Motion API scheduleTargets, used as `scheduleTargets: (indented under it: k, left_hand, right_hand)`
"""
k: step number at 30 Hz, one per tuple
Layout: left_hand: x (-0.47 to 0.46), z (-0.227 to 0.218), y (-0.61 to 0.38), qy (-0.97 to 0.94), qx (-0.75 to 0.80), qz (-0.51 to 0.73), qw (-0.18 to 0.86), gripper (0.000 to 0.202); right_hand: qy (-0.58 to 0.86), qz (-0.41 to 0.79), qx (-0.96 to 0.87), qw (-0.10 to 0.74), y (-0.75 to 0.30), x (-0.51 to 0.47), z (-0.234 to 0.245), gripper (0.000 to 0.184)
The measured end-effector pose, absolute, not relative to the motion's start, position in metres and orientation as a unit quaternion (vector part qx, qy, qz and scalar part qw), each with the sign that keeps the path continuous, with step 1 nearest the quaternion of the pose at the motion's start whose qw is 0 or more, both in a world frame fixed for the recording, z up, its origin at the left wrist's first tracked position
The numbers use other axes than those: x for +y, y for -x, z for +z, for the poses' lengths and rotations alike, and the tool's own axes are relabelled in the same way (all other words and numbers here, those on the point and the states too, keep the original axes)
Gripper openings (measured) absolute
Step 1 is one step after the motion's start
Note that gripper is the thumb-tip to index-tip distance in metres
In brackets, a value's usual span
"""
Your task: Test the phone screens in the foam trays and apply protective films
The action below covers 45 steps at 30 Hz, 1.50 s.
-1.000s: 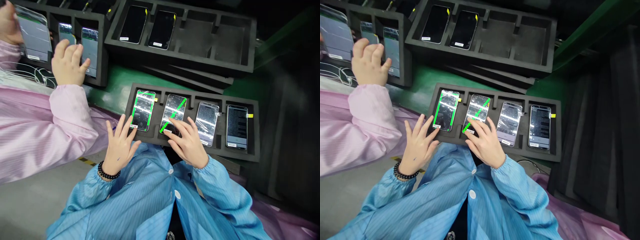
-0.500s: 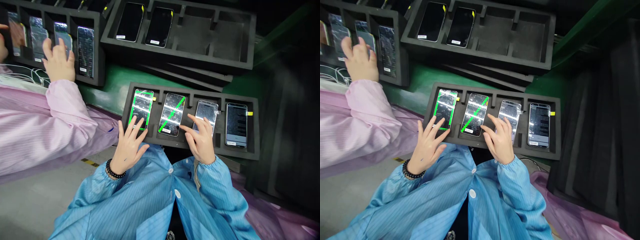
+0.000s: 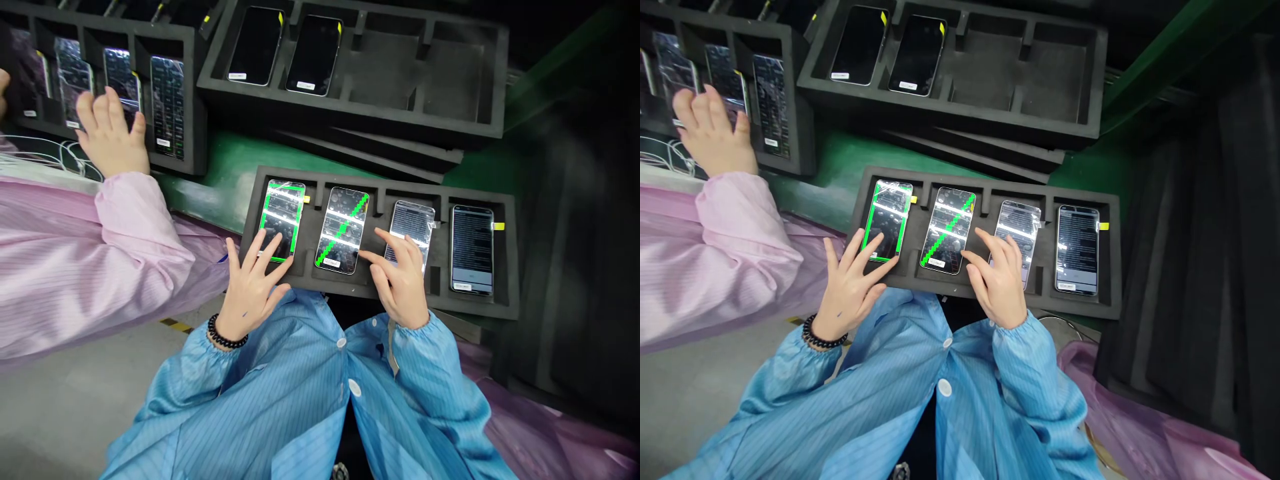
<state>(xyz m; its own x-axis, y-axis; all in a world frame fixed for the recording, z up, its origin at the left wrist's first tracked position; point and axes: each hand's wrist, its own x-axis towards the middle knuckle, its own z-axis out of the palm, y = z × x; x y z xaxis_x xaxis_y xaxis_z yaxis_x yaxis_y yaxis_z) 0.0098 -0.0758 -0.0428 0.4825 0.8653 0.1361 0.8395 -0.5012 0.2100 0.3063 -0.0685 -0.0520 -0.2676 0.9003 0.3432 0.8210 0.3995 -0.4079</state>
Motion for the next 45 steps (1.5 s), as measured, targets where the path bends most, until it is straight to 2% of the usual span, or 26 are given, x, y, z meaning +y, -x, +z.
scheduleTargets:
  k: [9,15,21,30,45]
  left_hand:
    - [-0.083,-0.047,0.001,-0.839,0.500,0.212,0.032,0.044]
    - [-0.091,-0.049,0.013,-0.805,0.571,0.160,-0.001,0.039]
    - [-0.097,-0.042,0.001,-0.774,0.623,0.112,0.017,0.046]
    - [-0.095,-0.037,-0.002,-0.725,0.663,0.185,0.037,0.045]
    - [-0.099,-0.041,0.001,-0.744,0.649,0.156,0.033,0.043]
  right_hand:
    - [0.538,0.073,-0.792,0.281,-0.306,-0.068,-0.054,0.029]
    - [0.540,0.080,-0.788,0.285,-0.307,-0.068,-0.054,0.028]
    - [0.543,0.085,-0.786,0.284,-0.307,-0.068,-0.055,0.029]
    - [0.541,0.086,-0.785,0.287,-0.307,-0.068,-0.055,0.029]
    - [0.543,0.089,-0.785,0.284,-0.307,-0.068,-0.055,0.028]
